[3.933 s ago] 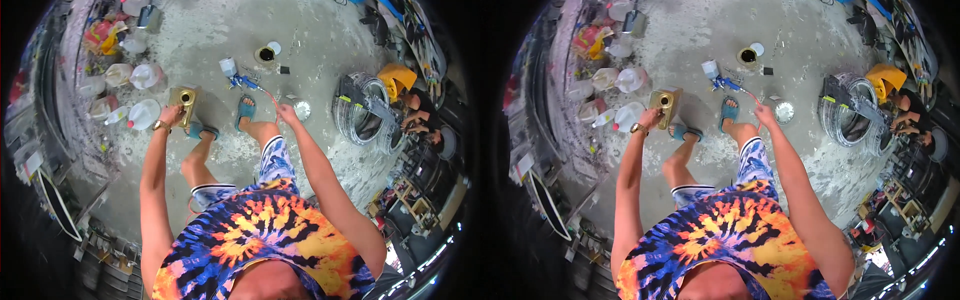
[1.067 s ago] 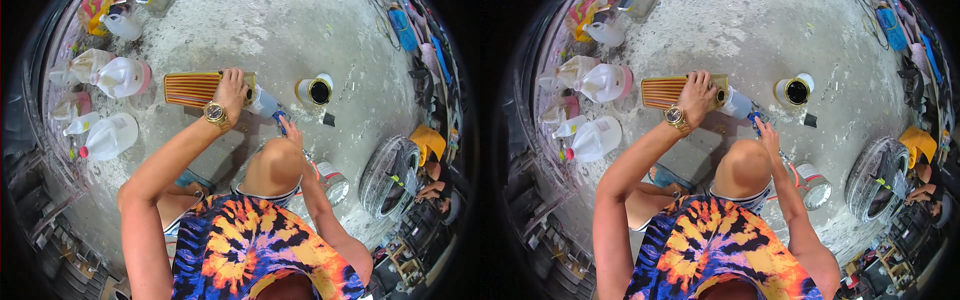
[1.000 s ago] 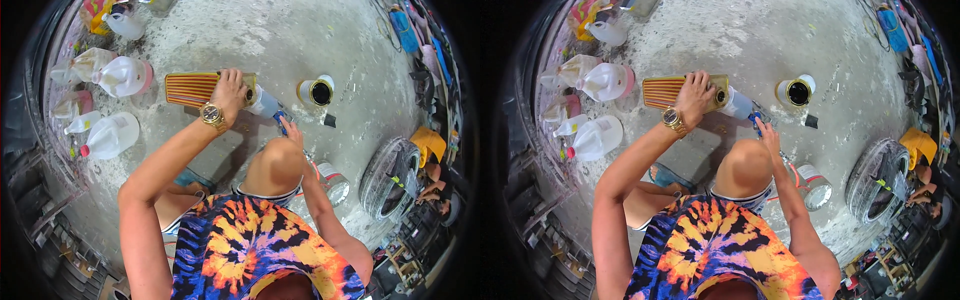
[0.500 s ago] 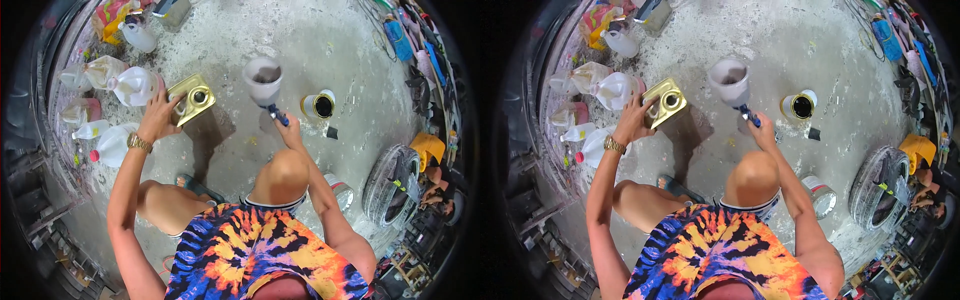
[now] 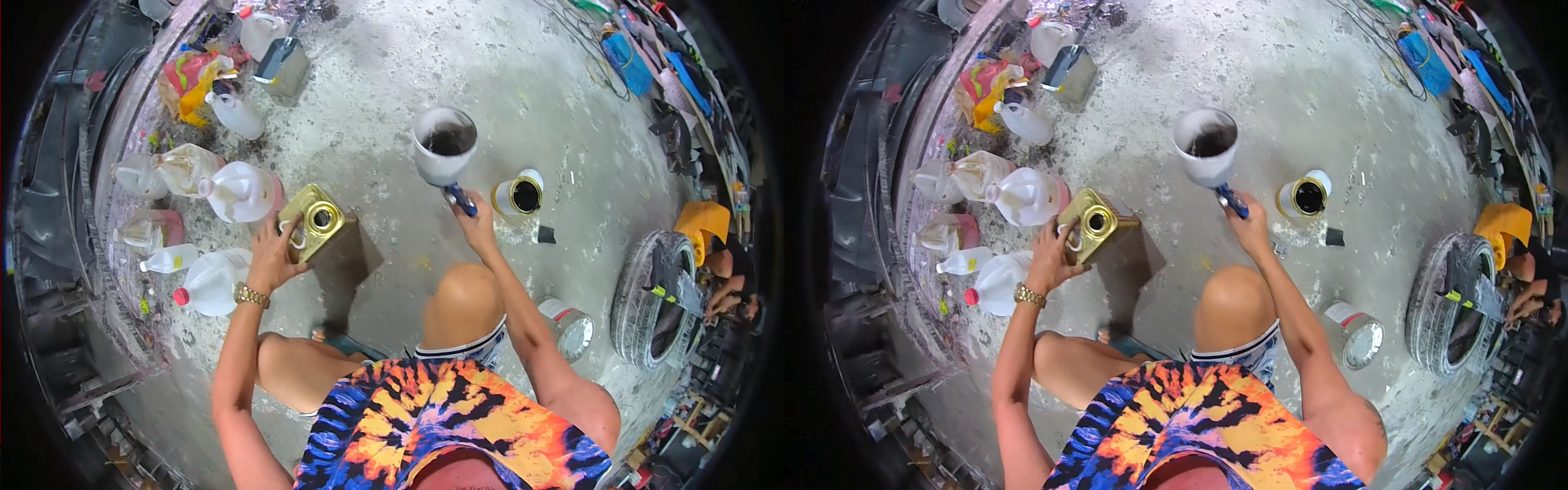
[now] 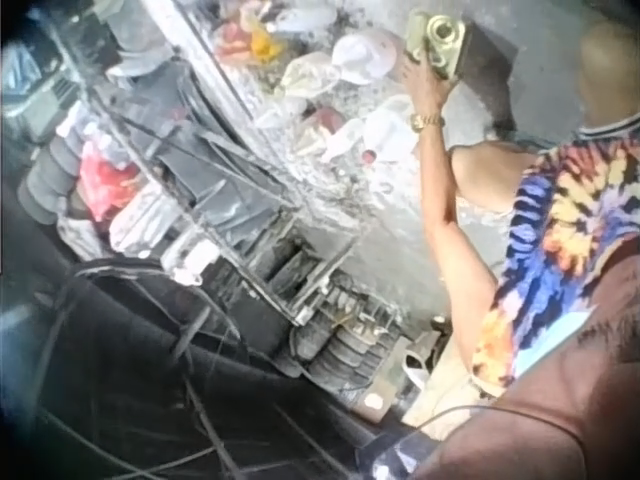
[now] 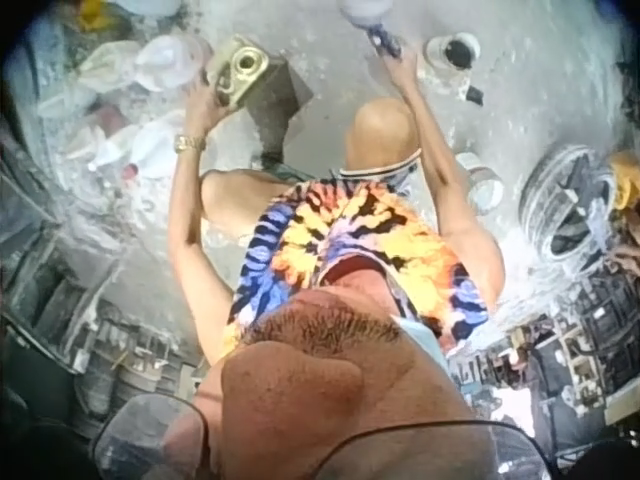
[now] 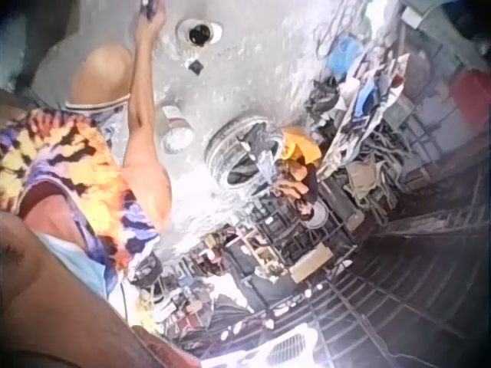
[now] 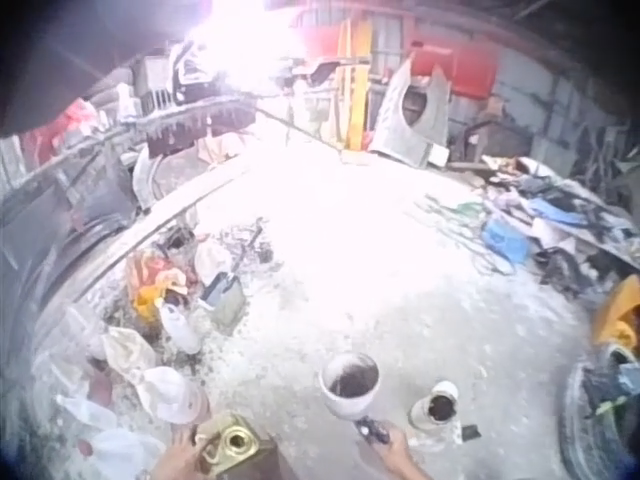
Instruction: Preparing a spray gun and automotive trim pieces for painting in a workshop.
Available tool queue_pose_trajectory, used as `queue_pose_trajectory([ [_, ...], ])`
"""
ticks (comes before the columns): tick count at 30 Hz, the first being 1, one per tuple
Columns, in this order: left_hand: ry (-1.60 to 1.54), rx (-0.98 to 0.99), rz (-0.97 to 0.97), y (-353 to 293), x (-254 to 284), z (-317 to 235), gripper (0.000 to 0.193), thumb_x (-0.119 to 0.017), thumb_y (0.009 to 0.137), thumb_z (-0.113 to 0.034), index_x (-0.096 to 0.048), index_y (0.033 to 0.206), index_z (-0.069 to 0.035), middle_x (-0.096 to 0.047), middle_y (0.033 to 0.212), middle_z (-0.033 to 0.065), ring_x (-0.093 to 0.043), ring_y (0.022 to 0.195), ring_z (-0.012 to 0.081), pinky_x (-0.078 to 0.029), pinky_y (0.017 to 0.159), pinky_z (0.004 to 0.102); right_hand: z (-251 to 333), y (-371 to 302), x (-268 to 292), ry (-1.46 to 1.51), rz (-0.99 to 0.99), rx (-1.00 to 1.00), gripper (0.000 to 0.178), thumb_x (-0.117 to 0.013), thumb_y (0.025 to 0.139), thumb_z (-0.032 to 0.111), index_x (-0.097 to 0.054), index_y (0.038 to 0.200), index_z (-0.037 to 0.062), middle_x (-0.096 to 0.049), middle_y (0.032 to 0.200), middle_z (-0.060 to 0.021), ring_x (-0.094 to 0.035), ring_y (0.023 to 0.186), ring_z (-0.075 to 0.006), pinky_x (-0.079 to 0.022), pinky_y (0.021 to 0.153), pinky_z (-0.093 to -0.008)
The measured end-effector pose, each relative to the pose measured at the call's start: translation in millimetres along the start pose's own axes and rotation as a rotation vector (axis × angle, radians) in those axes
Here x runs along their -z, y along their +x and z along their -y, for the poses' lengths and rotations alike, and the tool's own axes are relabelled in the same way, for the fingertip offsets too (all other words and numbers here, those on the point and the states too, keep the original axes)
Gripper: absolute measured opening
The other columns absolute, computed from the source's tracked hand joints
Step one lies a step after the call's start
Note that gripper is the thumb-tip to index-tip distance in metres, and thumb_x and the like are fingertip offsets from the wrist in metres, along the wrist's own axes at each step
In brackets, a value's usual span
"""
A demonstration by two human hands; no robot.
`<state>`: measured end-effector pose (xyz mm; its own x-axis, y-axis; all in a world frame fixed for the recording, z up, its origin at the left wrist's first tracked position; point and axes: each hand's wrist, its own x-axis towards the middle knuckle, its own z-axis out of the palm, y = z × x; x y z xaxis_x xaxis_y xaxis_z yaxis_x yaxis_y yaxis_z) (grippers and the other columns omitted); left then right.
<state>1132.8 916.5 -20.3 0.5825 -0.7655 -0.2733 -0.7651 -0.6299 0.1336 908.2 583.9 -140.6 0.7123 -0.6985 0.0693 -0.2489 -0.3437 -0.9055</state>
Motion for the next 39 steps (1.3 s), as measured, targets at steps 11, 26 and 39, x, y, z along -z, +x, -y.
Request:
queue_pose_trajectory([
  [11, -0.044, -0.027, -0.055, 13, -8, -10, 0.100, -0.084, 0.056, -0.040, -0.034, 0.139, -0.012, -0.033, 0.139, 0.0261, -0.036, 0.126, 0.0435, -0.032, 0.104, 0.0490, 22, 3, 2, -0.013, -0.055, 0.063, 0.030, -0.066, 0.079, 0.001, -0.064, 0.108, 0.0011, -0.064, 0.085, -0.0125, -0.063, 0.077, -0.0227, -0.048, 0.072, -0.0311],
  [26, -0.679, -0.304, -0.193, 52, 53, -100, 0.109, -0.085, 0.058, -0.029, -0.024, 0.143, 0.000, -0.029, 0.146, 0.0227, -0.026, 0.138, 0.0337, -0.024, 0.112, 0.0409, 43, -1, 17, 0.086, -0.070, 0.288, 0.040, -0.065, 0.077, -0.004, -0.060, 0.116, 0.0020, -0.055, 0.081, -0.0147, -0.056, 0.072, -0.0301, -0.045, 0.066, -0.0315],
  [39, -0.965, -0.538, -0.353, 111, 74, -212, 0.101, -0.087, 0.054, -0.026, -0.029, 0.132, 0.002, -0.056, 0.119, 0.0171, -0.056, 0.111, 0.0265, -0.042, 0.098, 0.0359, 43, -13, 26, 0.222, 0.070, 0.264, 0.044, -0.067, 0.079, -0.002, -0.056, 0.121, 0.0058, -0.063, 0.092, -0.0091, -0.061, 0.082, -0.0193, -0.049, 0.073, -0.0292],
])
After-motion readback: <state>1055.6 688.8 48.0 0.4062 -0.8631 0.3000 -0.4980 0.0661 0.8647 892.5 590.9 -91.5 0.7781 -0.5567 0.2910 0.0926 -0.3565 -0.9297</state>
